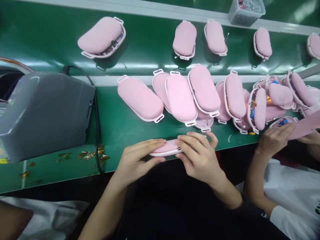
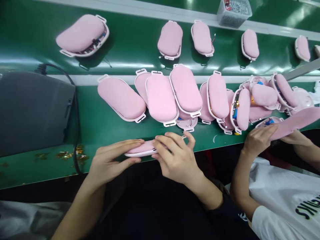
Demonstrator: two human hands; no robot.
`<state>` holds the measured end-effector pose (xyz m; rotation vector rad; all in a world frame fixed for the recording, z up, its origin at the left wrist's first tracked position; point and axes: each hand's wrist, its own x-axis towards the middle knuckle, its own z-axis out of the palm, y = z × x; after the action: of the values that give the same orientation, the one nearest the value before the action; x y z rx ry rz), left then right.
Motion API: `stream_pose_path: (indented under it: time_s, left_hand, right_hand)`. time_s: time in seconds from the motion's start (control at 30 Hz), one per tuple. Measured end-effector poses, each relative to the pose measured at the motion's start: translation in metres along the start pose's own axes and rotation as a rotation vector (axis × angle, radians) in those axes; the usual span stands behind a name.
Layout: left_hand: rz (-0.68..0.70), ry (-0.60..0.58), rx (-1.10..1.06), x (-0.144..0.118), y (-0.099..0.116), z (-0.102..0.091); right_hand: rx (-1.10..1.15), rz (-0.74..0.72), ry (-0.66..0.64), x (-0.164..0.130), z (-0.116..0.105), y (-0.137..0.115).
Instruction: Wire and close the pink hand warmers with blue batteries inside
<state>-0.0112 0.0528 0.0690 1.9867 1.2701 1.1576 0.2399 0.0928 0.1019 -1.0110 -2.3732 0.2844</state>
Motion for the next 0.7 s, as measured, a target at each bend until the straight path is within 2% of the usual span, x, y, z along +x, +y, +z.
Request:
stream_pose_path:
  time_s: [0.13, 0.23, 0.3, 0.4, 0.5, 0.6, 0.7]
  left_hand:
    - [0.001, -0.002, -0.150, -0.005, -0.004, 0.005]
    - [-0.030, 0.051, -0.198, -0.008, -0.004, 0.014]
    - [0.010, 0.116, -0.267, -0.007, 0.001, 0.023]
    - [0.085, 0.186, -0.403, -0.001, 0.016, 0.040]
    - [0.069, 0.200, -0.436, 0.005, 0.032, 0.053]
    - [0.034, 0.223, -0.381, 0.002, 0.038, 0.054]
    - [0.042, 0.172, -0.318, -0.009, 0.032, 0.042]
  right_hand:
    - [0.041, -0.087, -0.061, 0.004, -0.001, -0.011]
    - [0.078, -0.064, 0.005, 0.002, -0.002, -0.007]
    - [0.090, -0.054, 0.031, 0.000, -0.004, -0.003]
    - [0.169, -0.023, 0.115, -0.007, -0.006, 0.002]
    - [0.246, 0.023, 0.238, -0.015, -0.004, 0.003]
    - [0.246, 0.029, 0.284, -0.020, -0.001, 0.003]
    - [0.212, -0.044, 0.211, -0.022, -0.002, 0.012]
